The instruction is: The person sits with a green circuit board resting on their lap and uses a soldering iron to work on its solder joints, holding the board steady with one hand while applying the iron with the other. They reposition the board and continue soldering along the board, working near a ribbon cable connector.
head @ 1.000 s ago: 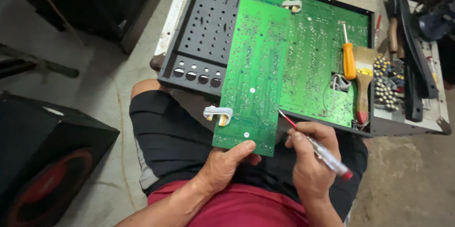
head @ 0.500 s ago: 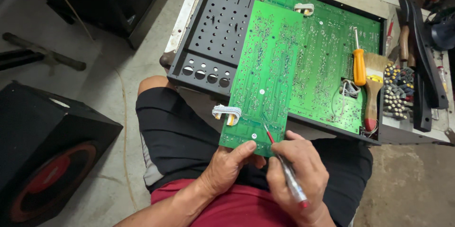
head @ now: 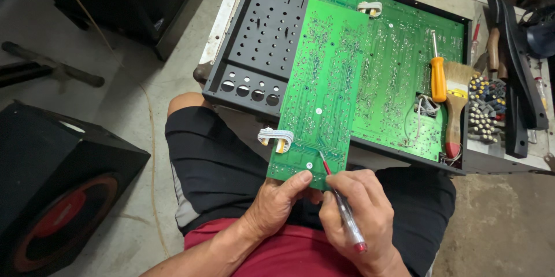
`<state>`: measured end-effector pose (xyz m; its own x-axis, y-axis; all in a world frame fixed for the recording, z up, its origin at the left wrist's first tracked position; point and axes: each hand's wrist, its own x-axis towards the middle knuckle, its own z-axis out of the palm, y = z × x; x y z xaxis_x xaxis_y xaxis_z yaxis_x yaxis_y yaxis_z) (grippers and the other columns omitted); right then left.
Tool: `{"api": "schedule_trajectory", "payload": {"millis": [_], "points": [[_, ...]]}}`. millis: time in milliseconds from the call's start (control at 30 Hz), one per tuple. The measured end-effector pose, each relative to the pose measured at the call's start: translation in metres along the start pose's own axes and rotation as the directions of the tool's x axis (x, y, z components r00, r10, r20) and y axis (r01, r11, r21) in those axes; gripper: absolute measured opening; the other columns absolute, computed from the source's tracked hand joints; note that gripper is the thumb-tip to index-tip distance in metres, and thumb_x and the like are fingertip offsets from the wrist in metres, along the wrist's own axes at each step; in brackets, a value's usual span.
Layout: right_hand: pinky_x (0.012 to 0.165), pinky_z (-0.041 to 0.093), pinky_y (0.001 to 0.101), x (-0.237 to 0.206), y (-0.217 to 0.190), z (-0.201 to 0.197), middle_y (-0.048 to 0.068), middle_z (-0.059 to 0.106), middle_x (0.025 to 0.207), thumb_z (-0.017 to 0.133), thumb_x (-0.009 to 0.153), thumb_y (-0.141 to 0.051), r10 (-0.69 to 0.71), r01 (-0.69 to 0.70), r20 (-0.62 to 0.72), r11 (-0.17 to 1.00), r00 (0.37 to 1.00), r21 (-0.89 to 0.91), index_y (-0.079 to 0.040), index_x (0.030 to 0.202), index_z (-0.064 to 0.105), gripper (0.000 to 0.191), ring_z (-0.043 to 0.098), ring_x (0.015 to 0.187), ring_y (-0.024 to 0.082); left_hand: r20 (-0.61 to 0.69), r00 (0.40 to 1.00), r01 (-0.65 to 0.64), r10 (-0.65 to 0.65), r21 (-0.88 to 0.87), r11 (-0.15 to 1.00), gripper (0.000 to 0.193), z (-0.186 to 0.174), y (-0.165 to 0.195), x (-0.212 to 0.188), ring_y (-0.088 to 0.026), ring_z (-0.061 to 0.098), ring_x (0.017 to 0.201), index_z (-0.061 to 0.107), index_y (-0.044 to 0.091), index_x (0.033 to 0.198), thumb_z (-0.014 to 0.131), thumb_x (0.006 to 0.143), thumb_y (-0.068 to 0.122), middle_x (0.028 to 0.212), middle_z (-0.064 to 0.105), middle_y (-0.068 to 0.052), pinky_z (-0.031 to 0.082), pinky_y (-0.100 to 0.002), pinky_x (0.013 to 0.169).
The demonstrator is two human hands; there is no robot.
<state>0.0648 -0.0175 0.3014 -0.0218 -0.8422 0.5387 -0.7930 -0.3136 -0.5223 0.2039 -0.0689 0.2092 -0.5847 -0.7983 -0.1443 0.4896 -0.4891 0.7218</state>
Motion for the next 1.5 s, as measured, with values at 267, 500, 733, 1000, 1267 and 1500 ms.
{"api": "schedule_trajectory", "payload": {"millis": [267, 500, 733, 1000, 1267, 1500], "points": [[0.072, 0.056, 0.0366, 0.0, 0.003, 0.002, 0.013, 0.066, 0.091, 0.072, 0.073, 0.004, -0.037, 0.036, -0.006, 0.999, 0.999, -0.011, -0.002, 0.099, 0.064, 0.028, 0.066, 0.08, 0.029, -0.01, 1.0, -0.014, 0.013, -0.052, 0.999, 0.028, -0.003, -0.005, 0.003, -0.019, 0.065, 0.082, 0.066, 0.0, 0.115, 0.062, 0.099, 0.023, 0.099, 0.07, -0.008, 0.055, -0.034, 0.075], [0.072, 0.056, 0.0365, 0.0, 0.003, 0.005, 0.013, 0.066, 0.092, 0.072, 0.074, 0.004, -0.045, 0.045, -0.018, 0.999, 0.999, -0.016, -0.001, 0.1, 0.064, 0.028, 0.066, 0.081, 0.029, -0.007, 1.0, -0.015, 0.015, -0.028, 0.999, 0.029, -0.007, -0.01, 0.003, -0.019, 0.066, 0.082, 0.066, -0.001, 0.116, 0.062, 0.102, 0.023, 0.099, 0.07, -0.01, 0.055, -0.035, 0.076], [0.071, 0.056, 0.0365, -0.002, 0.004, 0.007, 0.014, 0.066, 0.093, 0.073, 0.074, 0.004, -0.055, 0.055, -0.023, 0.998, 0.998, -0.011, -0.001, 0.102, 0.063, 0.03, 0.066, 0.079, 0.03, 0.004, 1.0, 0.003, -0.003, -0.08, 0.997, 0.03, -0.011, -0.013, 0.004, -0.02, 0.067, 0.086, 0.065, -0.001, 0.12, 0.063, 0.101, 0.021, 0.103, 0.07, -0.01, 0.055, -0.035, 0.077], [0.073, 0.057, 0.0388, -0.003, 0.004, 0.01, 0.014, 0.066, 0.092, 0.076, 0.074, 0.004, -0.098, 0.097, -0.034, 0.995, 0.995, -0.027, 0.0, 0.102, 0.062, 0.031, 0.067, 0.081, 0.032, -0.032, 0.999, -0.008, 0.006, -0.066, 0.998, 0.031, -0.014, -0.017, 0.004, -0.015, 0.063, 0.098, 0.064, -0.001, 0.125, 0.063, 0.102, 0.02, 0.111, 0.068, -0.007, 0.053, -0.032, 0.086], [0.075, 0.056, 0.0399, -0.004, 0.006, 0.011, 0.014, 0.065, 0.095, 0.077, 0.073, 0.003, -0.139, 0.138, -0.022, 0.99, 0.99, -0.041, 0.0, 0.103, 0.061, 0.034, 0.067, 0.084, 0.034, -0.038, 0.997, 0.059, -0.067, -0.171, 0.984, 0.031, -0.01, -0.016, 0.004, -0.016, 0.065, 0.098, 0.062, 0.002, 0.124, 0.063, 0.098, 0.02, 0.109, 0.068, -0.007, 0.056, -0.034, 0.085], [0.075, 0.055, 0.0412, -0.004, 0.007, 0.011, 0.014, 0.063, 0.094, 0.079, 0.073, 0.002, -0.169, 0.17, 0.009, 0.984, 0.986, -0.052, -0.001, 0.104, 0.06, 0.037, 0.065, 0.083, 0.033, -0.043, 0.998, 0.046, -0.053, -0.166, 0.985, 0.03, -0.014, -0.023, 0.005, -0.016, 0.064, 0.098, 0.062, 0.001, 0.123, 0.064, 0.099, 0.019, 0.109, 0.067, -0.007, 0.054, -0.032, 0.086]]}}
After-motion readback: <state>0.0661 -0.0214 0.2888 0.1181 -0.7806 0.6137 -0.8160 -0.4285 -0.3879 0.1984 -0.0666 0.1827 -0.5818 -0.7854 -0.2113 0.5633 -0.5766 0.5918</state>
